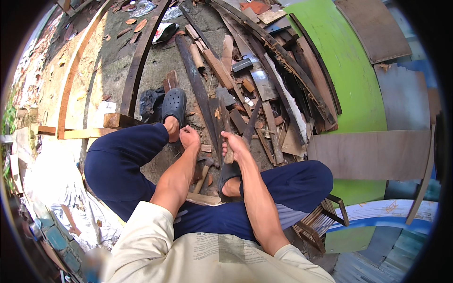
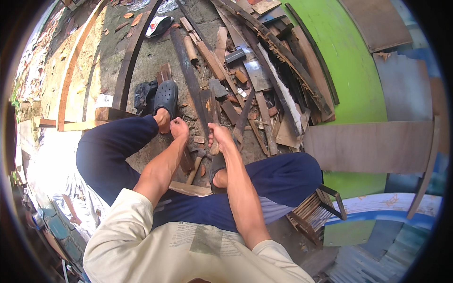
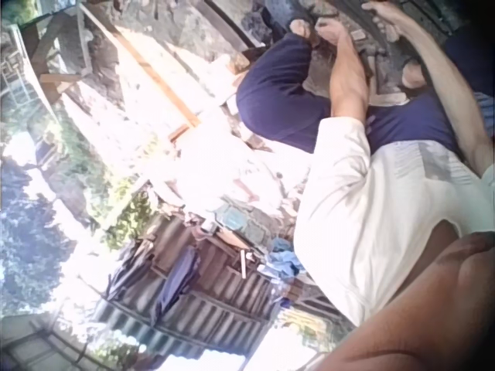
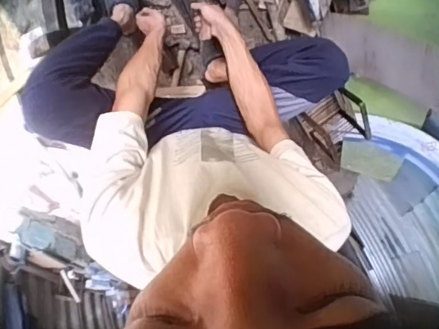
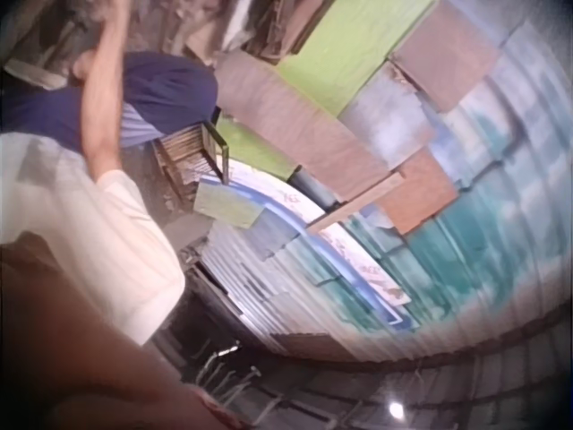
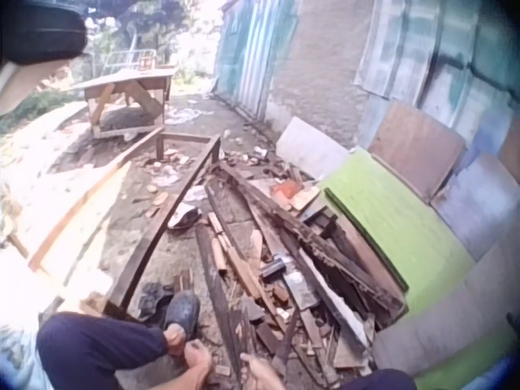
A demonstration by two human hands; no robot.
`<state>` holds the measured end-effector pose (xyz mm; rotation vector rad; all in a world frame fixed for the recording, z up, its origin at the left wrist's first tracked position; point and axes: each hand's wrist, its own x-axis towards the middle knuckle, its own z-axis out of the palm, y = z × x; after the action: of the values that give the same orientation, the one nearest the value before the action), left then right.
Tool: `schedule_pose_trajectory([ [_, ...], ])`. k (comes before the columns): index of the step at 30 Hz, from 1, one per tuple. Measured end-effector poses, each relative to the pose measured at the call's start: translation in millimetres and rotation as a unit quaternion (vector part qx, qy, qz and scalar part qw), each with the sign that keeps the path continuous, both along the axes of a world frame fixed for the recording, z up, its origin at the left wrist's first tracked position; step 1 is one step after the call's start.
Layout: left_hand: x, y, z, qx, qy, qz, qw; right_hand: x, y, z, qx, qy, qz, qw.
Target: The person sits cross-legged on the ground and uses a hand saw to cut a small piece of wood held between their legs. They repeatedly saw back and forth, then inspect the cut piece and continue sawing.
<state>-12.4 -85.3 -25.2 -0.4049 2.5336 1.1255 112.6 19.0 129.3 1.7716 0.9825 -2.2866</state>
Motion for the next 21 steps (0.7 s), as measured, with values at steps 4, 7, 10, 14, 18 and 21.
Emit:
schedule_pose_trajectory([
  [4,-0.6,3.8,1.6,0.003,-0.011,-0.015,1.0,9.5,26.8,0.1,-0.216,0.116,-0.162,0.956],
  [7,-2.0,-2.8,-4.1,-0.006,0.012,-0.027,1.0,-1.2,3.3,26.1,0.031,0.015,-0.048,0.998],
  [10,6.2,-5.9,-1.1,-0.005,0.012,-0.034,0.999,-6.0,-6.0,42.5,0.236,0.047,-0.058,0.969],
  [14,6.7,-4.7,1.3,-0.004,-0.004,-0.043,0.999,-4.2,-5.9,17.2,0.394,0.085,-0.064,0.913],
  [18,7.1,-2.5,6.3,-0.009,0.003,-0.036,0.999,11.9,-15.9,-18.0,0.225,-0.072,0.096,0.967],
  [21,1.0,-3.8,4.1,-0.002,0.003,-0.024,1.0,10.9,-14.2,-17.3,0.057,-0.039,0.034,0.997],
])
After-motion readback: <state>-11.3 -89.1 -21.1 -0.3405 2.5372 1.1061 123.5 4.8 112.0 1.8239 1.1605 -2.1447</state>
